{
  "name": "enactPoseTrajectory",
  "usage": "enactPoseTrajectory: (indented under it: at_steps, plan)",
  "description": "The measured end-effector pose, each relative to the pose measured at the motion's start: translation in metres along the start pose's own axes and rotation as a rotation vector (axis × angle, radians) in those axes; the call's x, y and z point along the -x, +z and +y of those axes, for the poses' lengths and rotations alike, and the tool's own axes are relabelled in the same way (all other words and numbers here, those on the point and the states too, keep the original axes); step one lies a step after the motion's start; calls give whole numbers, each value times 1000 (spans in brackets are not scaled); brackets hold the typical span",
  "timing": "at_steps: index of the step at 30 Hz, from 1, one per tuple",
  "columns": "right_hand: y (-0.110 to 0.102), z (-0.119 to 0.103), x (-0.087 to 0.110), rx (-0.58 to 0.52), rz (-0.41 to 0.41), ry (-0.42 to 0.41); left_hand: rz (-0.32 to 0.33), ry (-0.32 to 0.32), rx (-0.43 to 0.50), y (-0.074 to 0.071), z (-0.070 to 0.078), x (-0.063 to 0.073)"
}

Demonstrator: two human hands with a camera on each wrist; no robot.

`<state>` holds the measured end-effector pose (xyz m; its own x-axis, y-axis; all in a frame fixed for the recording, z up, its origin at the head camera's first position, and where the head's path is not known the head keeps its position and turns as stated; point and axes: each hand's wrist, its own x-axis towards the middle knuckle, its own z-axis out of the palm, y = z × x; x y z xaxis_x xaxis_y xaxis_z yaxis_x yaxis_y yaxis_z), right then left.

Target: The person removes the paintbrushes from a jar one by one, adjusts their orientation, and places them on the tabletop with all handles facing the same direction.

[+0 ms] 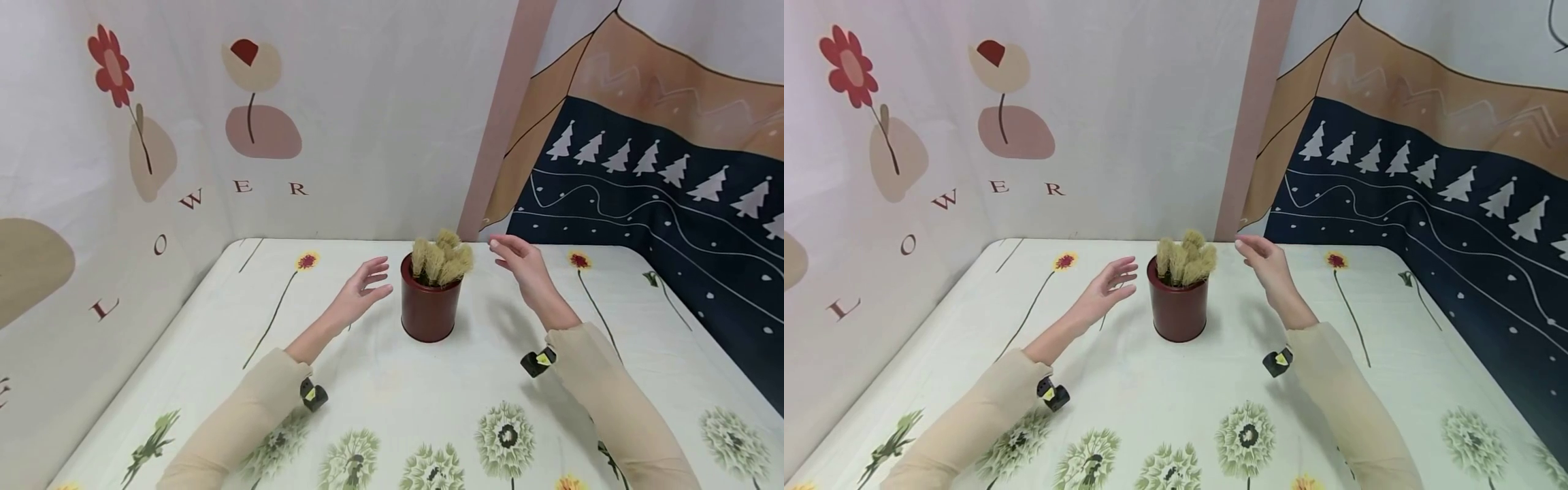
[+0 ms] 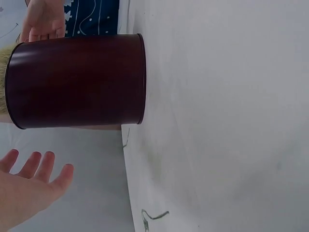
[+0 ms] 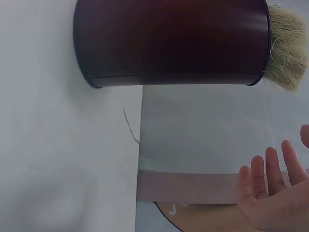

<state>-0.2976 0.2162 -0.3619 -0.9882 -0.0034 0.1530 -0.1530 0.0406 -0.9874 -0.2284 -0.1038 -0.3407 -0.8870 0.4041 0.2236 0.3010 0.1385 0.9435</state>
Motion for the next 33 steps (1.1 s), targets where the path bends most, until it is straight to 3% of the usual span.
enactPoseTrajectory:
  at_steps: [3, 6, 22, 33]
  plan:
    - [19, -36, 17, 25, -40, 39, -14, -14, 2, 3, 0, -2]
    - [27, -50, 19, 50, -62, 79, -31, -25, 12, 6, 0, -5]
    - [46, -62, 6, 184, -173, 101, -62, -37, 0, 15, 3, -13]
    - [58, -67, 5, 291, -151, 125, -38, -31, -13, 18, 2, -16]
